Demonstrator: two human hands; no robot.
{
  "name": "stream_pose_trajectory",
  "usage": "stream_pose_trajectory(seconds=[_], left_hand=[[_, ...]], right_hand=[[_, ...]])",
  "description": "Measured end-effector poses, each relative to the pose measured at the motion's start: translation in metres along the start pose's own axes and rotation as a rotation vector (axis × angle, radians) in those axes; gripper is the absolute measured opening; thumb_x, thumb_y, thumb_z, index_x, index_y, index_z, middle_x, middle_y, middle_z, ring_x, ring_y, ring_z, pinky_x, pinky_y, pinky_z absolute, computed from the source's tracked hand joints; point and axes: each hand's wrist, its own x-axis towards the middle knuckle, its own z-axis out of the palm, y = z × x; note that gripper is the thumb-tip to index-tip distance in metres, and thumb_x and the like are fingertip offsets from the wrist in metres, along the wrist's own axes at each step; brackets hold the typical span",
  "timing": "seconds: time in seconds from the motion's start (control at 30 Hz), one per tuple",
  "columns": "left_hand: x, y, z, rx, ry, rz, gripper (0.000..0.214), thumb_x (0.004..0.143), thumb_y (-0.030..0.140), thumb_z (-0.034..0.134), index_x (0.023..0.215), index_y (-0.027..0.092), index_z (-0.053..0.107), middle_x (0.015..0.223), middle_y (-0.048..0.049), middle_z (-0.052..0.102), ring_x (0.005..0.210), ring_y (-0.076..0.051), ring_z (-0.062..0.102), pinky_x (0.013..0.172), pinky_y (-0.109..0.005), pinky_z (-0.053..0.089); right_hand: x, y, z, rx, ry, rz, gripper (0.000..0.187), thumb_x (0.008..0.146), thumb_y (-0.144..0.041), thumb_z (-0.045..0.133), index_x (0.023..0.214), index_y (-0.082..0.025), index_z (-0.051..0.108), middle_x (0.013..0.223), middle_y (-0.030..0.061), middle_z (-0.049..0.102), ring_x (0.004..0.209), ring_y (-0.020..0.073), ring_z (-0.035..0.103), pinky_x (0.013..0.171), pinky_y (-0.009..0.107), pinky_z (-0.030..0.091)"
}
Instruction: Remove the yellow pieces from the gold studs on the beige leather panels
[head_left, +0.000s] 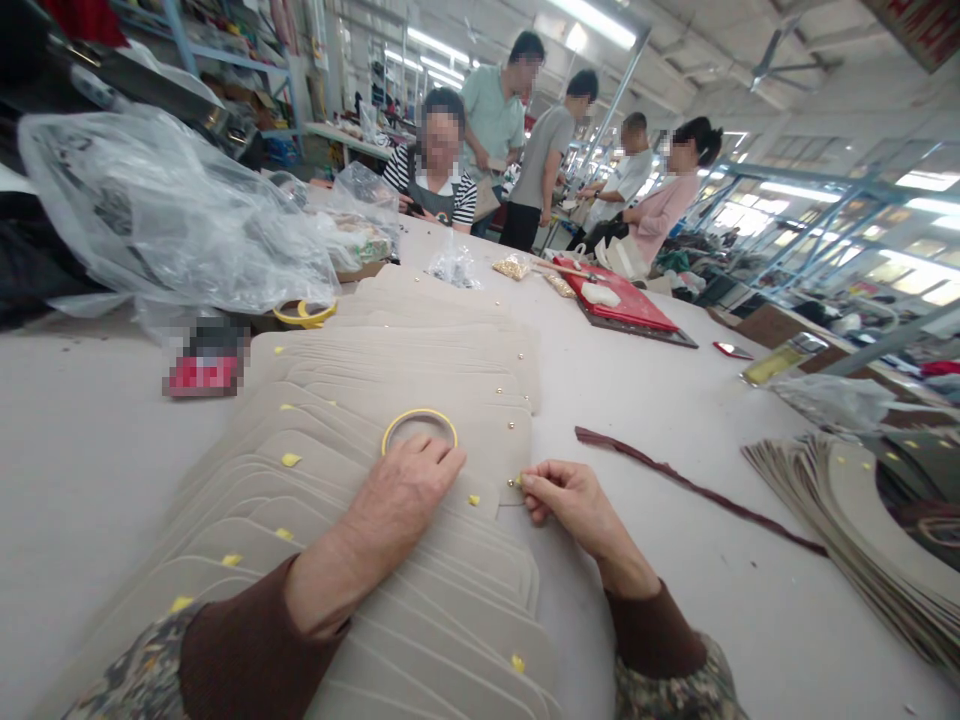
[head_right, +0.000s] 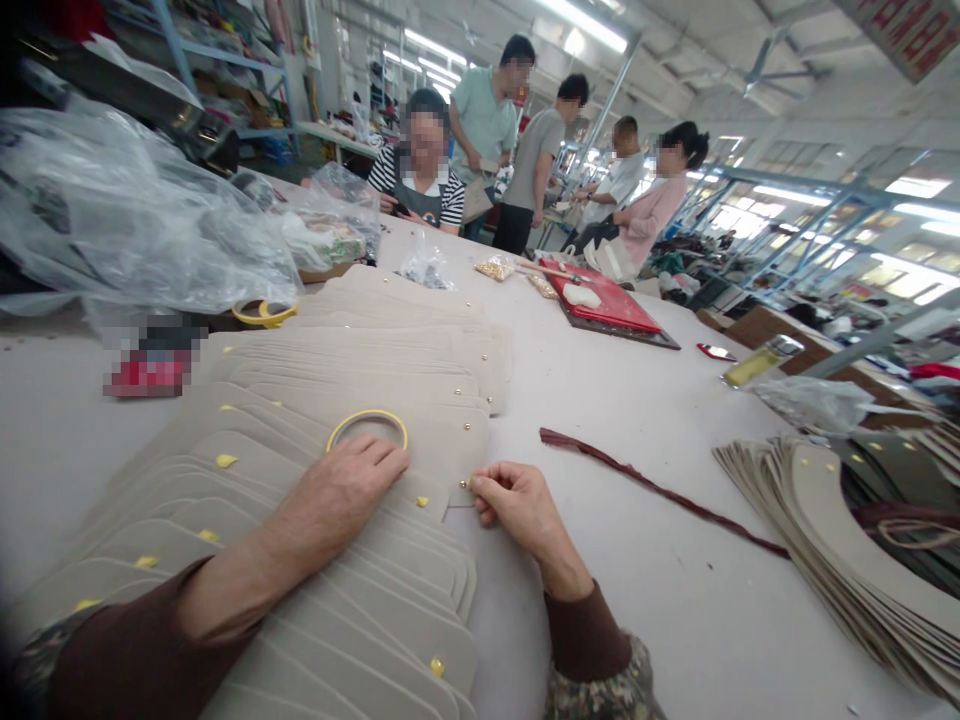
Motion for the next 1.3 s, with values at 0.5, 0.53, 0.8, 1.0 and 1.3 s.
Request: stream_pose_trajectory(seconds=[0.5, 0.53, 0.8, 1.0, 1.3], left_hand=[[0.015, -0.001, -0.003, -0.089, -0.069, 0.118, 0.010, 0.089, 0.013, 0.047, 0.090, 0.018, 0.055, 0.094, -0.0086, 0.060, 0.088, -0.024, 0.053, 0.076, -0.036, 0.044], [0.016, -0.002, -0.004, -0.121, -0.086, 0.111, 0.008, 0.088, 0.014, 0.049, 0.091, 0.018, 0.055, 0.095, -0.0082, 0.060, 0.088, -0.024, 0.054, 0.076, -0.036, 0.044], [0.015, 0.000, 0.001, -0.320, -0.091, 0.050, 0.013, 0.091, 0.015, 0.045, 0.097, 0.019, 0.055, 0.087, -0.0049, 0.062, 0.085, -0.021, 0.057, 0.075, -0.032, 0.044], [0.016, 0.008, 0.009, -0.211, -0.080, 0.051, 0.017, 0.089, 0.008, 0.041, 0.093, 0.018, 0.055, 0.084, -0.0044, 0.062, 0.082, -0.021, 0.056, 0.072, -0.032, 0.044], [0.010, 0.003, 0.012, -0.225, -0.067, 0.018, 0.014, 0.089, 0.012, 0.044, 0.096, 0.019, 0.055, 0.084, -0.0046, 0.065, 0.081, -0.021, 0.060, 0.071, -0.032, 0.044]], right_hand=[[-0.003, 0.001, 0.011, -0.214, -0.022, -0.121, 0.018, 0.079, -0.029, 0.060, 0.074, -0.014, 0.068, 0.051, -0.0044, 0.054, 0.042, 0.0082, 0.046, 0.044, 0.019, 0.041], [-0.003, 0.002, 0.011, -0.208, -0.025, -0.125, 0.018, 0.080, -0.029, 0.060, 0.074, -0.014, 0.068, 0.051, -0.0043, 0.054, 0.042, 0.0082, 0.046, 0.044, 0.019, 0.040], [-0.001, 0.004, 0.011, -0.292, -0.023, -0.187, 0.015, 0.079, -0.025, 0.057, 0.073, -0.015, 0.067, 0.054, -0.0035, 0.058, 0.045, 0.0093, 0.047, 0.046, 0.020, 0.039], [-0.004, -0.001, 0.018, -0.441, 0.057, -0.274, 0.012, 0.077, -0.021, 0.056, 0.076, -0.017, 0.068, 0.056, -0.0030, 0.061, 0.050, 0.0110, 0.052, 0.049, 0.021, 0.040], [-0.007, 0.004, 0.002, -0.079, 0.052, -0.081, 0.030, 0.080, -0.039, 0.060, 0.099, -0.015, 0.059, 0.056, -0.0045, 0.059, 0.045, 0.0127, 0.056, 0.045, 0.024, 0.046]])
